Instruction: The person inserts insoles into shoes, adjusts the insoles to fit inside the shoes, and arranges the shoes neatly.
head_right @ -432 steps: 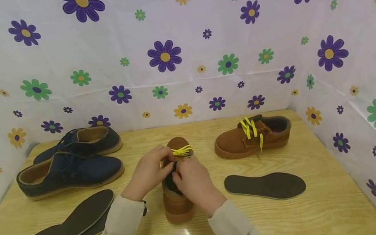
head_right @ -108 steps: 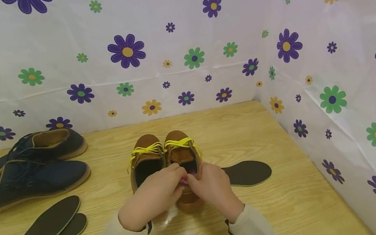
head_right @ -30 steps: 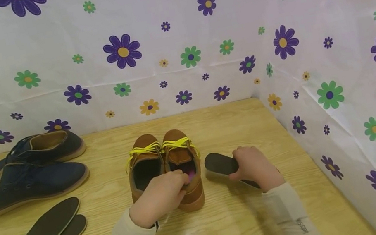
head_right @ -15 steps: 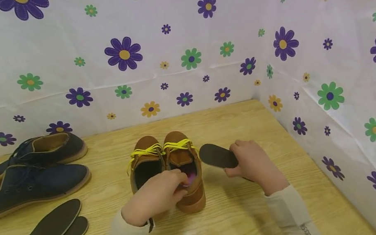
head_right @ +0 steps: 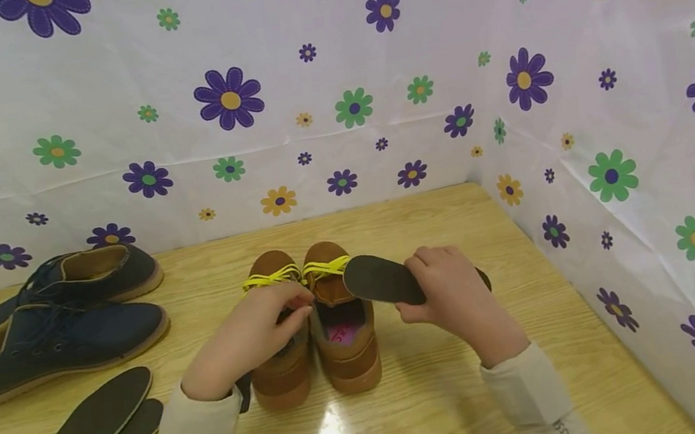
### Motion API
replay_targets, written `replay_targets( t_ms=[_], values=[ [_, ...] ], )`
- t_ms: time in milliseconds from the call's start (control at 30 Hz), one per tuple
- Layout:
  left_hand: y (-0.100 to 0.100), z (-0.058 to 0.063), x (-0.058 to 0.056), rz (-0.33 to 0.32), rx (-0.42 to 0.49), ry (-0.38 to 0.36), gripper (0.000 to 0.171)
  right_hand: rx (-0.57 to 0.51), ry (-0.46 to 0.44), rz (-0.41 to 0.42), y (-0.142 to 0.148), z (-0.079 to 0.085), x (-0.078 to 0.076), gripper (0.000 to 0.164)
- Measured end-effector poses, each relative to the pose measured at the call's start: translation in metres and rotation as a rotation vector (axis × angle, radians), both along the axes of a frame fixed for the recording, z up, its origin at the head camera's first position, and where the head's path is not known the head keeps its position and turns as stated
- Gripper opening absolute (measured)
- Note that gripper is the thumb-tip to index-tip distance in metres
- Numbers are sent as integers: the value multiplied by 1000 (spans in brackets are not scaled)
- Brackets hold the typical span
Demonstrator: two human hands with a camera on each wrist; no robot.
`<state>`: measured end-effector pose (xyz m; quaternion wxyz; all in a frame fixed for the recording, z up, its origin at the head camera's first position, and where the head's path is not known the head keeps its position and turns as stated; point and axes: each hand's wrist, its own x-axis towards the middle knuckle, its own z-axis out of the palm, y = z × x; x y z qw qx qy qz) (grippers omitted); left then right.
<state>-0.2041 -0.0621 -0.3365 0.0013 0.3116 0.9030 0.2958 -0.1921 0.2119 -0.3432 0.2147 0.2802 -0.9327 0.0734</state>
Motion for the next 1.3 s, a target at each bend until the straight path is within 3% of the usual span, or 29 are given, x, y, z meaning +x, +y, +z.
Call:
replay_targets(
  t_ms=[200, 300, 600, 967, 1300],
  values=[
    [-4, 1, -3, 20, 98, 114, 14, 19, 57, 45, -13, 8, 2, 45],
    [-3, 2, -3, 32, 140, 134, 18, 34, 73, 63, -18, 10, 2, 45],
    [-3, 1, -5, 41, 203, 110, 26, 67, 100, 136, -36, 14, 4, 50],
    [-4, 0, -4, -1, 176, 112, 11, 111, 156, 194, -50, 17, 9, 51],
    [1, 1, -3, -58, 205, 94, 9, 122, 238, 245, -51, 17, 9, 54]
  ],
)
